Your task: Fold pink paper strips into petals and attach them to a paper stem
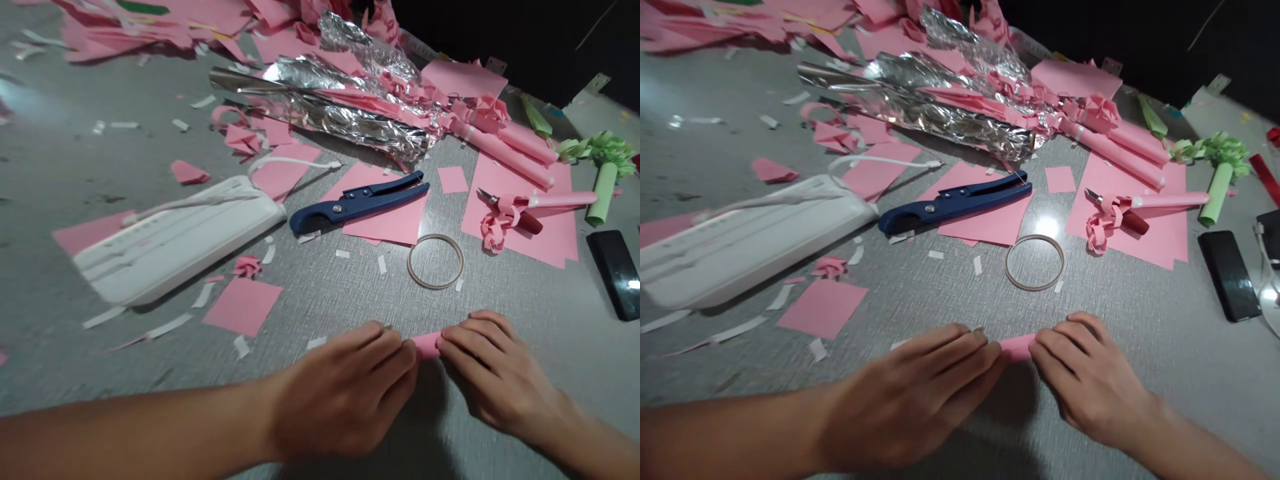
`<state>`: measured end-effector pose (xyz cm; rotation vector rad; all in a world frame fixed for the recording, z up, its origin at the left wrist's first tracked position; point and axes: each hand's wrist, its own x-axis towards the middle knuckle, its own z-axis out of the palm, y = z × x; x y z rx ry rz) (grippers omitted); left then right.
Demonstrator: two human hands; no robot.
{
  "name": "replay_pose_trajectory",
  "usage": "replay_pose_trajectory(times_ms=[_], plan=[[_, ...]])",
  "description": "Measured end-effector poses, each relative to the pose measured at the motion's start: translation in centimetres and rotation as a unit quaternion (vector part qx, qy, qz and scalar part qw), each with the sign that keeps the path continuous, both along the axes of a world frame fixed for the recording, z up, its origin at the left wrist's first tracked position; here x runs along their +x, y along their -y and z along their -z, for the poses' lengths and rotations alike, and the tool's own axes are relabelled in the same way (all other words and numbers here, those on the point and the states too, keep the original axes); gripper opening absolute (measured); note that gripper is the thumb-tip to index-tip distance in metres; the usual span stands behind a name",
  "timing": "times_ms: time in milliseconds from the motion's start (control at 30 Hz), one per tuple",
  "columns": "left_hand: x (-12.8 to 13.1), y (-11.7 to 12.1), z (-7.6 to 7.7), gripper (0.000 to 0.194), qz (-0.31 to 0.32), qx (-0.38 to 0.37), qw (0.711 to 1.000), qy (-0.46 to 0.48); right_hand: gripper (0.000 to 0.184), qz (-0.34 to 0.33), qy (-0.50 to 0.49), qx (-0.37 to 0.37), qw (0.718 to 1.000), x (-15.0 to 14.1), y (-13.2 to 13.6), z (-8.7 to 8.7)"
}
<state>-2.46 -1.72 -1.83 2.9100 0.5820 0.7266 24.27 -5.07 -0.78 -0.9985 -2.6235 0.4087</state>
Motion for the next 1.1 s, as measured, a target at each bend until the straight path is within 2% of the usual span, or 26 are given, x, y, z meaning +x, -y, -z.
replay_pose_trajectory(times_ms=[267,767,1100], plan=[[-0.22,0.22,-0.64,0.035,0.018,0.02,1.0,-0.01,0.04,-0.015,0.018,0.029,0.999,0.42,-0.09,0.22],[-0.3,0.33,-0.63,0.02,0.024,0.004,0.999,-0.043,0.041,-0.021,0.016,0.043,0.999,0.65,-0.15,-0.01],[-0.23,0.16,-0.71,0.022,0.035,0.016,0.999,-0.027,0.04,-0.022,0.002,0.048,0.999,0.79,-0.15,0.05]])
